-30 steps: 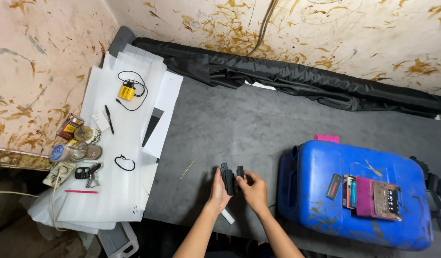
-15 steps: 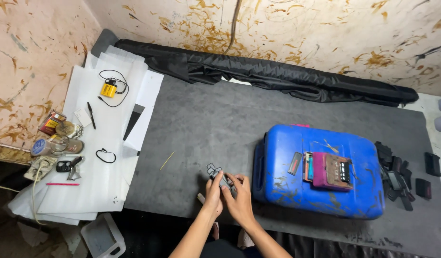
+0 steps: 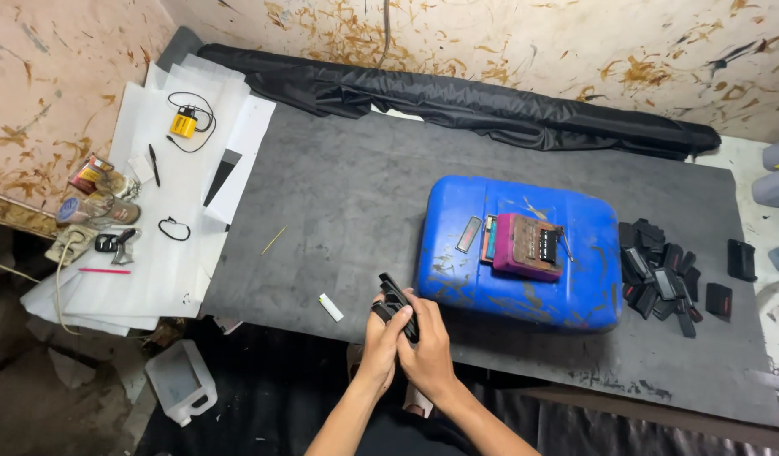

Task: Assembling small black components onto a base using a small pick and hanging a small item on a line

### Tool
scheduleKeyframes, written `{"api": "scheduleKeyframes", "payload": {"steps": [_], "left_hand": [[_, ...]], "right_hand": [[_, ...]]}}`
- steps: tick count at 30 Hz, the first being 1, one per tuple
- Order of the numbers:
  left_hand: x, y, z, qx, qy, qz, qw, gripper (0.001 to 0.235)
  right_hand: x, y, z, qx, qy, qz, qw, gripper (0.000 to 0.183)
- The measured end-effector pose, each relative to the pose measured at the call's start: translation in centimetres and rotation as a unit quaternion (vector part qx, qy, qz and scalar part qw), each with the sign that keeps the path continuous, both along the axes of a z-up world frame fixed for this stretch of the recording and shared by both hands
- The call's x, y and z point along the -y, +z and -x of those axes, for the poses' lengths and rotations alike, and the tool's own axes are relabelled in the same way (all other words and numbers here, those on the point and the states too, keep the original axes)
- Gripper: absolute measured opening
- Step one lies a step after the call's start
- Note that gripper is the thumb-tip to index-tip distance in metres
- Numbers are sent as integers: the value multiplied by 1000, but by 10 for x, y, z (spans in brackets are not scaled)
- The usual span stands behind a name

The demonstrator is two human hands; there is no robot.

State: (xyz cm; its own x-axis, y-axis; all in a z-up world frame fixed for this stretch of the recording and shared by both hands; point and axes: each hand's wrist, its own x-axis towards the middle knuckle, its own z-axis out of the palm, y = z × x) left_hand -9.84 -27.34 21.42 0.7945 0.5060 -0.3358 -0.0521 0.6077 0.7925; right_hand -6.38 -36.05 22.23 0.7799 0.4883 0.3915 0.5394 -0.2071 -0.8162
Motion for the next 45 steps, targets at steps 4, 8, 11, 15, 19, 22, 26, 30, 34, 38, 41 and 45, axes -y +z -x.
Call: {"api": "scheduleKeyframes", "payload": {"steps": [4, 8, 11, 15, 19, 22, 26, 30, 34, 38, 41, 45], "left_hand": [[24, 32, 11, -20, -5, 58, 998, 48], [31, 28, 23, -46, -41, 124, 990, 29], [35, 46, 28, -18, -129, 194, 972, 38], [40, 53, 29, -20, -235, 202, 951, 57], [56, 49, 27, -21, -292, 191, 937, 51], [61, 52, 21, -28, -306, 179, 935, 49], [63, 47, 14, -23, -365, 142, 920, 38], [66, 39, 6, 7, -375, 138, 917, 46], [66, 36, -2, 15, -385, 112, 916, 37], [66, 37, -7, -5, -409, 120, 905, 43], [68, 44, -13, -20, -388, 166, 906, 48], [70, 34, -18, -17, -385, 163, 908, 43]], "right_hand": [[31, 10, 10, 174, -69, 52, 981, 42], [70, 31, 11, 148, -41, 117, 981, 63], [96, 34, -1, 48, 95, 76, 991, 102], [121, 34, -13, -54, 224, 33, 973, 144], [134, 41, -16, -75, 225, 66, 969, 152], [141, 37, -18, -169, 181, 92, 964, 136], [148, 40, -24, -90, 176, 71, 978, 128], [153, 40, -35, 12, 188, 61, 980, 114], [152, 28, -41, 88, 122, 59, 987, 94], [150, 44, -45, 64, 181, 44, 980, 101], [150, 45, -50, 92, 180, 26, 979, 80], [150, 41, -56, 83, 168, 18, 982, 97]]}}
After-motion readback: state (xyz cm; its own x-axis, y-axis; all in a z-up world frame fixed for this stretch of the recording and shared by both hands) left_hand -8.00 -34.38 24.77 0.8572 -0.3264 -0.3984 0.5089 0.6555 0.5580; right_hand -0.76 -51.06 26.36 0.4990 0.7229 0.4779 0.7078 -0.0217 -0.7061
